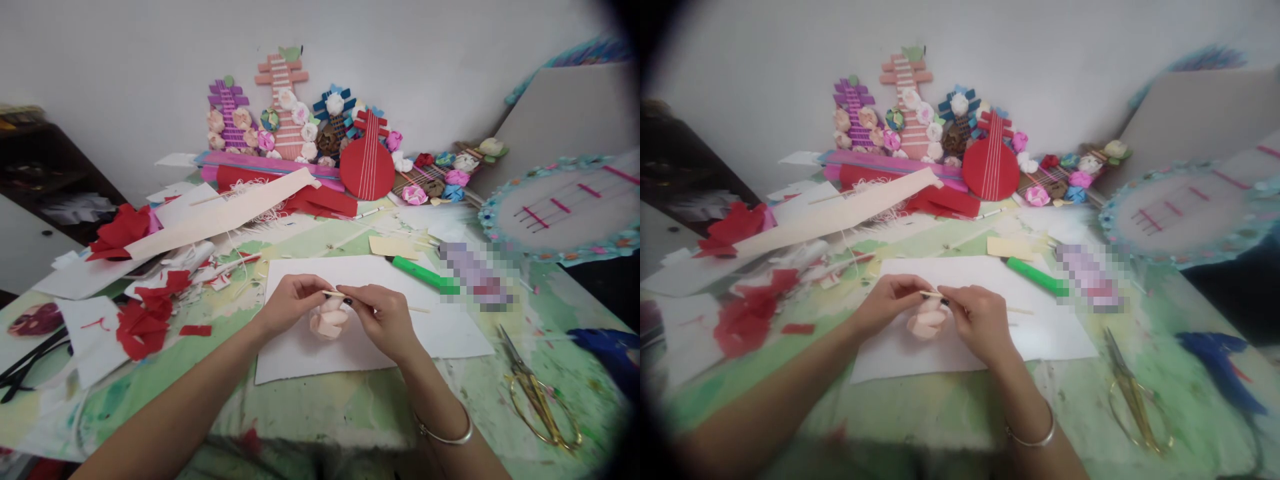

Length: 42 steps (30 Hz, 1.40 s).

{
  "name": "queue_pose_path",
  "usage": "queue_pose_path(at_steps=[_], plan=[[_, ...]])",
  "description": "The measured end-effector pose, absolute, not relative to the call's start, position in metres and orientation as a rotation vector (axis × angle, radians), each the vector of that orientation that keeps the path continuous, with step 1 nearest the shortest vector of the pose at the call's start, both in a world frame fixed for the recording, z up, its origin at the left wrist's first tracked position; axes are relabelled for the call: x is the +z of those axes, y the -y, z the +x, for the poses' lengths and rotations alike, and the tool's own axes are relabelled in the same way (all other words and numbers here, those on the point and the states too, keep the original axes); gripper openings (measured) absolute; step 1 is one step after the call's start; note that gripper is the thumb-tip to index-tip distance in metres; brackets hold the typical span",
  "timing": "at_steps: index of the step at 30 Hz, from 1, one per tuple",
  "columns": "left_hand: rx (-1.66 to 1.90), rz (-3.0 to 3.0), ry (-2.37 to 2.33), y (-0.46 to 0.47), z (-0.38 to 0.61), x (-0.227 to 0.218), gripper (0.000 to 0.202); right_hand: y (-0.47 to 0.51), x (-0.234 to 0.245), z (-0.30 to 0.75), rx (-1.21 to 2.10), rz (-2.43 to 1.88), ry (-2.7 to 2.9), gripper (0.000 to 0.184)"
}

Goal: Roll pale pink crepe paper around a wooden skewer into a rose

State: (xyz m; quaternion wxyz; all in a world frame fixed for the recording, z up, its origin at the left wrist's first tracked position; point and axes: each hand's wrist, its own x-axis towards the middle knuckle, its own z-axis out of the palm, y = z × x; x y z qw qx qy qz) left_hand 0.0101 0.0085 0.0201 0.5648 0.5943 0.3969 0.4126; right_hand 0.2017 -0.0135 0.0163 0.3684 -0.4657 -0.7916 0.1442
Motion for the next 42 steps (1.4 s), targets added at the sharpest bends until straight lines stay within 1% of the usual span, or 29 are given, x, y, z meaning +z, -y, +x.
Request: queue_pose_path(at_steps=[11,20,27,30,42], plan=[[0.977,1.413,-0.907,-0.007,0.01,0.019,0.016,0.012,0.014,0.204,0.376,-1.123,2.089,0.039],[1.072,1.466,-1.028,-0.005,0.016,0.018,0.015,0.013,0.012,0.198,0.338,-1.107,2.068,0.033],[1.121,1.66,-1.063,-0.001,0.015,0.011,0.011,0.011,0.012,0.194,0.193,-1.213,2.041,0.016],[1.132,1.714,-1.059,-0.001,0.016,0.011,0.011,0.011,0.014,0.193,0.162,-1.211,2.068,0.018],[1.157,1.781,-1.039,0.0,0.015,0.011,0.009,0.015,0.016,0.19,0.217,-1.191,2.043,0.018]])
